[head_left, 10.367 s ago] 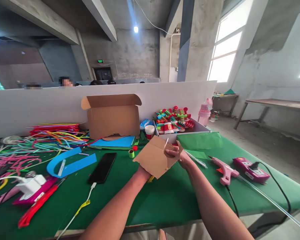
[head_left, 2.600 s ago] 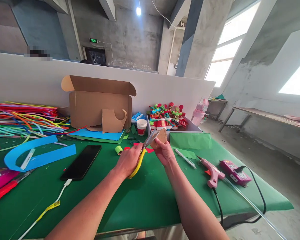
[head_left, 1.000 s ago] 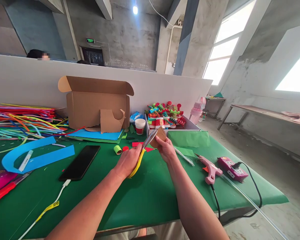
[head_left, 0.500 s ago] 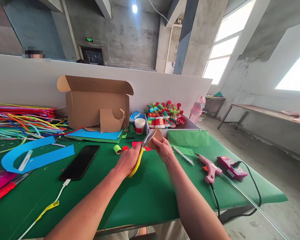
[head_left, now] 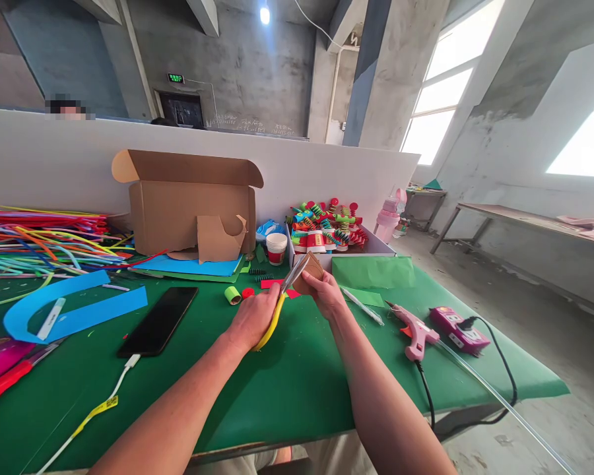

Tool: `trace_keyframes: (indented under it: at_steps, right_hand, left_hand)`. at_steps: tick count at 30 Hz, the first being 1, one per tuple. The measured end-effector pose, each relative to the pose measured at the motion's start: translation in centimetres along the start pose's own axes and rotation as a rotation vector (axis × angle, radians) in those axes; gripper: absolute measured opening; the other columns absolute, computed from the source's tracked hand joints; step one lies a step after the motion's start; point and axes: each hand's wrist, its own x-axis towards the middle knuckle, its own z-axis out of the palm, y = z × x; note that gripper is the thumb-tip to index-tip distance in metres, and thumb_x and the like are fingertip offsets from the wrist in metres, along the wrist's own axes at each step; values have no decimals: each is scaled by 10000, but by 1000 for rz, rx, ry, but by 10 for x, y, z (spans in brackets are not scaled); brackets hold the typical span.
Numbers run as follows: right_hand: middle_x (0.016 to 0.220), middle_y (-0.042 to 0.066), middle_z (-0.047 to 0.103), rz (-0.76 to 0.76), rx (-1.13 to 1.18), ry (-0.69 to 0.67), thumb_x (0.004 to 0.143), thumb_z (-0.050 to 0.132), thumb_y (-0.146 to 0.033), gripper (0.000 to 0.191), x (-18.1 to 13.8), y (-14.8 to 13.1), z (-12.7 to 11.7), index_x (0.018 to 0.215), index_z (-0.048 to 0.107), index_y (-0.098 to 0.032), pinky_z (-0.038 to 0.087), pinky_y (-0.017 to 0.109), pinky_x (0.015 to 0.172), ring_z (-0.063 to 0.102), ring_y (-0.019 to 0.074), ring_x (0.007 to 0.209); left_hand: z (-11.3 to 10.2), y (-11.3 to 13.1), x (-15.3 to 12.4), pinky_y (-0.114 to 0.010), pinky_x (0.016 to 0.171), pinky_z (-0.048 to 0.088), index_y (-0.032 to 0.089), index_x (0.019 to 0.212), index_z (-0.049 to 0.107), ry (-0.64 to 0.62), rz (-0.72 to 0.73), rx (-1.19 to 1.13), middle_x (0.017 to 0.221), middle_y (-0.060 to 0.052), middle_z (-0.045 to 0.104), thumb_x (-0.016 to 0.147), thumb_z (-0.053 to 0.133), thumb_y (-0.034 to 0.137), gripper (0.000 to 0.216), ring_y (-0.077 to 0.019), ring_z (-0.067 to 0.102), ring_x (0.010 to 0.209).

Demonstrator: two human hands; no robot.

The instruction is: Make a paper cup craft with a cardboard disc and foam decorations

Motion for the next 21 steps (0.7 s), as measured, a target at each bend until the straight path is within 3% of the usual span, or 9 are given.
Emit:
trace_keyframes:
  at_steps: [8,21]
  right_hand:
    - [738,2,723,-51,-52,30,442,915,-333,460,3,-2,-5,813,696,-171,500,258,616,639,143,639]
    - [763,14,736,-47,-101,-35,466,909,-386,469,-1,-2,0,841,724,-174,524,256,653,657,151,676]
  left_hand:
    - [-9,2,-3,-372,676,503,159,1143,440,-15,-7,34,976,-127,707,973,303,158,218,-300,711,866]
    - [2,0,0,-335,673,487,161,1130,452,27,-8,6,978,-125,697,986,318,197,200,-278,703,876]
